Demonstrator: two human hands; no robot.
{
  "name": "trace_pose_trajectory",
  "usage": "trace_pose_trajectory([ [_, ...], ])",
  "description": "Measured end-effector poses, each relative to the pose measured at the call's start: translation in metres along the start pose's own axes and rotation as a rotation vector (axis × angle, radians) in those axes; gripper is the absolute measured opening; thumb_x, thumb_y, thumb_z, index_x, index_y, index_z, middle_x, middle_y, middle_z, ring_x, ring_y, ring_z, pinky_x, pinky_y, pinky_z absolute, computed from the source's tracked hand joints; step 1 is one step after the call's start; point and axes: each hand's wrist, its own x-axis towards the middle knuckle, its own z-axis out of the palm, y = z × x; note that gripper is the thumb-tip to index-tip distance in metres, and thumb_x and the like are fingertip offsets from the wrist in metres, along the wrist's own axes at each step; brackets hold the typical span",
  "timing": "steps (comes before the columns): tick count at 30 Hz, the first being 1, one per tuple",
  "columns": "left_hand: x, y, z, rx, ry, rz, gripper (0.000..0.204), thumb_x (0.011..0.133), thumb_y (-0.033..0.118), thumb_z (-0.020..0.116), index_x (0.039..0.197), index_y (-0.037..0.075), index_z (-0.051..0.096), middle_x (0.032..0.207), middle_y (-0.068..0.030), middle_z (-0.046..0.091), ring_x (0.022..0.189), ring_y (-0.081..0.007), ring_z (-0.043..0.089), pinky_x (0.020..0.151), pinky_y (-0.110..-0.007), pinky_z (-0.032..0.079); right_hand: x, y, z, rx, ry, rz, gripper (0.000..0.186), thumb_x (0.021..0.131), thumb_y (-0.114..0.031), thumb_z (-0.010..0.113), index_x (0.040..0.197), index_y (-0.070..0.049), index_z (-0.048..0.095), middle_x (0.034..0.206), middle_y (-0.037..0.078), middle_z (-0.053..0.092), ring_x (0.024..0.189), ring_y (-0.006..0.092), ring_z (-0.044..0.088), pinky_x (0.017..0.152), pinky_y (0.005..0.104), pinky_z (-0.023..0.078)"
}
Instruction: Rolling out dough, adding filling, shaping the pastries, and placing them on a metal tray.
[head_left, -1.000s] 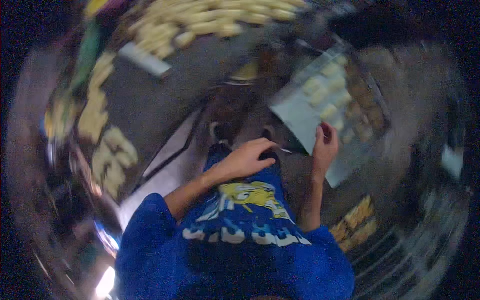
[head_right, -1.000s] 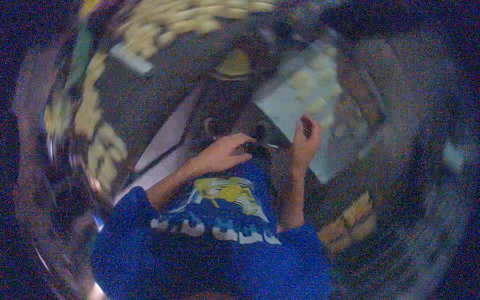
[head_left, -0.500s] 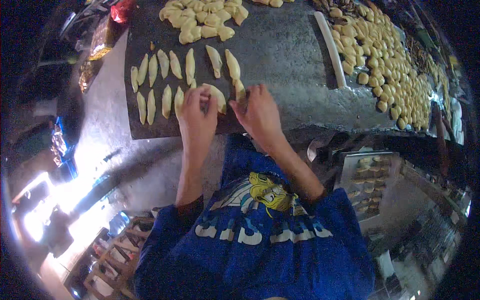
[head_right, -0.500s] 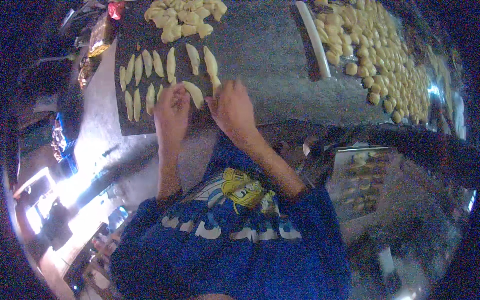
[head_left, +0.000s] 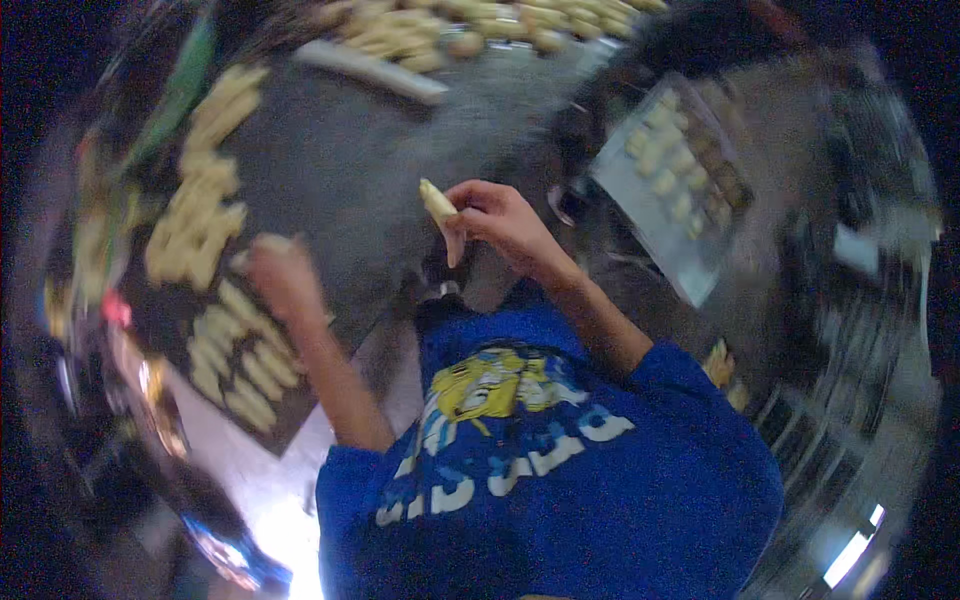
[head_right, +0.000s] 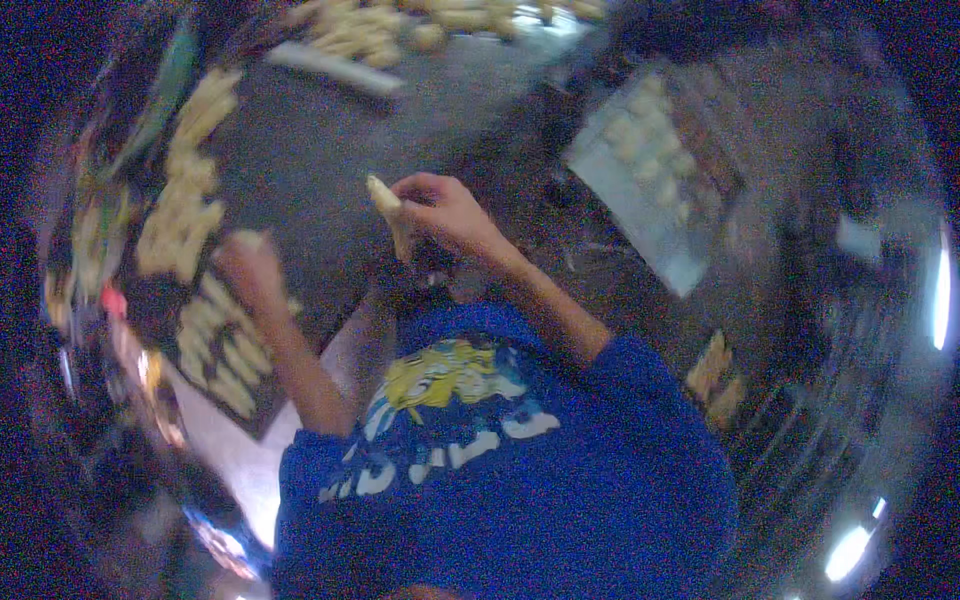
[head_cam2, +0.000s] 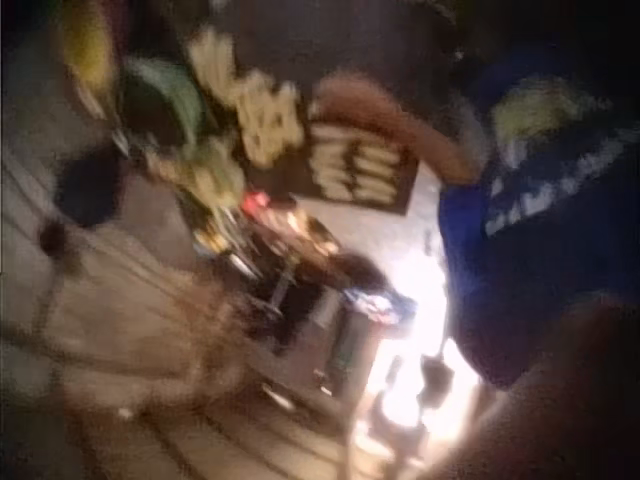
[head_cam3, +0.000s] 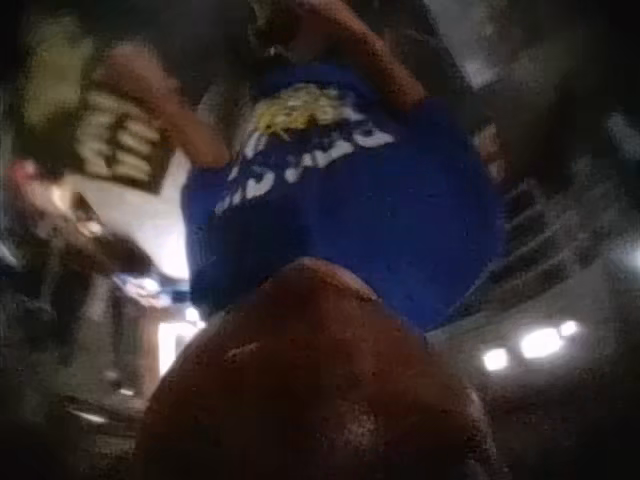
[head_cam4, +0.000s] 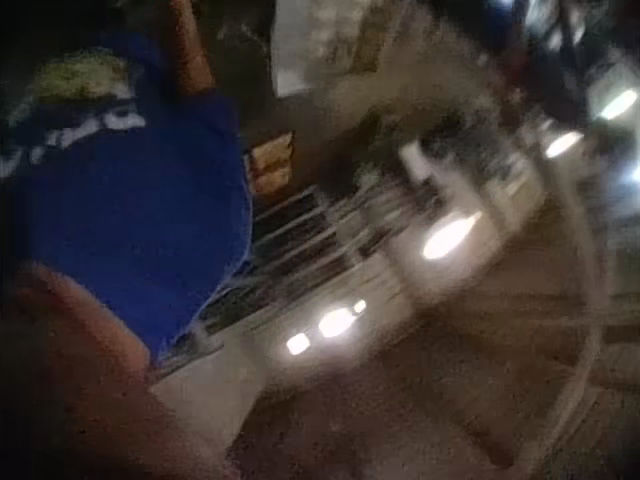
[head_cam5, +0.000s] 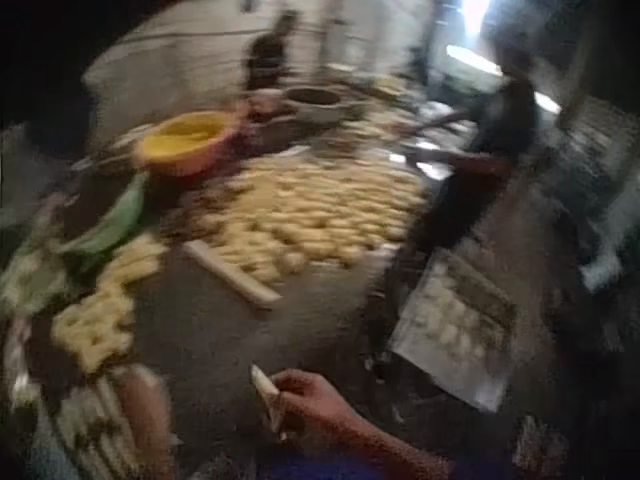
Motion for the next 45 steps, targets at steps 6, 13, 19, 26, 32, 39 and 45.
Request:
trace_pose_trajectory([
  [6, 0.02, -0.042, 0.039, 0.014, -0.141, -0.058, 0.043, 0.072, 0.023, 0.073, 0.105, -0.003, 0.063, 0.095, -0.0216, 0.068, 0.088, -0.0367, 0.066, 0.077, -0.045, 0.051, -0.106, 0.04, -0.175, 0.103, 0.836, -0.091, 0.026, 0.084, -0.009, 0.061, 0.107, 0.003, 0.062, 0.096, 0.007, 0.064, 0.086, 0.0138, 0.061, 0.079, 0.0284, 0.049],
  [13, 0.048, -0.013, -0.017, 0.239, -0.201, -0.051, 0.048, 0.082, 0.024, 0.071, 0.116, -0.007, 0.059, 0.097, -0.0203, 0.067, 0.086, -0.0243, 0.065, 0.078, -0.034, 0.05, -0.219, 0.101, -0.38, -0.38, 1.659, -0.122, 0.033, 0.084, -0.019, 0.067, 0.108, 0.002, 0.063, 0.096, 0.014, 0.068, 0.088, 0.0232, 0.065, 0.079, 0.0334, 0.051],
  [19, 0.019, 0.158, -0.066, -0.564, -0.357, -0.012, 0.04, 0.087, 0.005, 0.064, 0.126, -0.002, 0.056, 0.121, -0.0142, 0.06, 0.104, -0.0232, 0.06, 0.09, -0.035, 0.048, -0.205, 0.202, -0.443, -0.961, 1.678, 0.201, 0.036, 0.081, -0.02, 0.067, 0.109, 0.001, 0.062, 0.103, 0.02, 0.063, 0.097, 0.0349, 0.062, 0.084, 0.0413, 0.05],
  [26, -0.127, 0.416, 0.004, -1.118, -0.636, 0.38, 0.042, 0.078, 0.002, 0.066, 0.119, 0.001, 0.058, 0.117, -0.0116, 0.062, 0.105, -0.0201, 0.061, 0.091, -0.032, 0.048, -0.198, 0.263, -0.395, -1.425, 1.549, 0.083, 0.039, 0.084, -0.019, 0.062, 0.118, -0.002, 0.055, 0.111, 0.02, 0.058, 0.106, 0.0379, 0.055, 0.088, 0.0443, 0.046],
  [32, -0.181, 0.5, 0.105, -1.042, -0.528, 0.713, 0.039, 0.081, 0.005, 0.059, 0.119, 0.0, 0.054, 0.103, -0.0162, 0.061, 0.093, -0.0319, 0.061, 0.079, -0.044, 0.048, -0.188, 0.226, -0.351, -0.678, 1.355, 0.148, 0.039, 0.083, -0.014, 0.064, 0.118, -0.001, 0.055, 0.111, 0.018, 0.058, 0.105, 0.0337, 0.057, 0.09, 0.0424, 0.045],
  [39, -0.208, 0.507, 0.203, -0.645, -0.496, 0.893, 0.031, 0.088, 0.013, 0.043, 0.115, 0.002, 0.053, 0.104, -0.0209, 0.059, 0.095, -0.036, 0.058, 0.085, -0.047, 0.047, -0.205, 0.221, -0.339, -0.723, 1.19, 0.086, 0.038, 0.085, -0.013, 0.061, 0.119, 0.002, 0.055, 0.115, 0.019, 0.06, 0.099, 0.03, 0.06, 0.081, 0.0383, 0.05],
  [45, -0.212, 0.471, 0.11, -0.797, -0.565, 0.691, 0.031, 0.082, 0.017, 0.056, 0.108, 0.001, 0.055, 0.1, -0.0174, 0.058, 0.096, -0.0345, 0.058, 0.08, -0.047, 0.048, -0.17, 0.15, -0.292, -0.771, 1.021, -0.114, 0.037, 0.09, -0.021, 0.06, 0.12, 0.002, 0.056, 0.112, 0.021, 0.061, 0.1, 0.0293, 0.06, 0.084, 0.0393, 0.049],
])
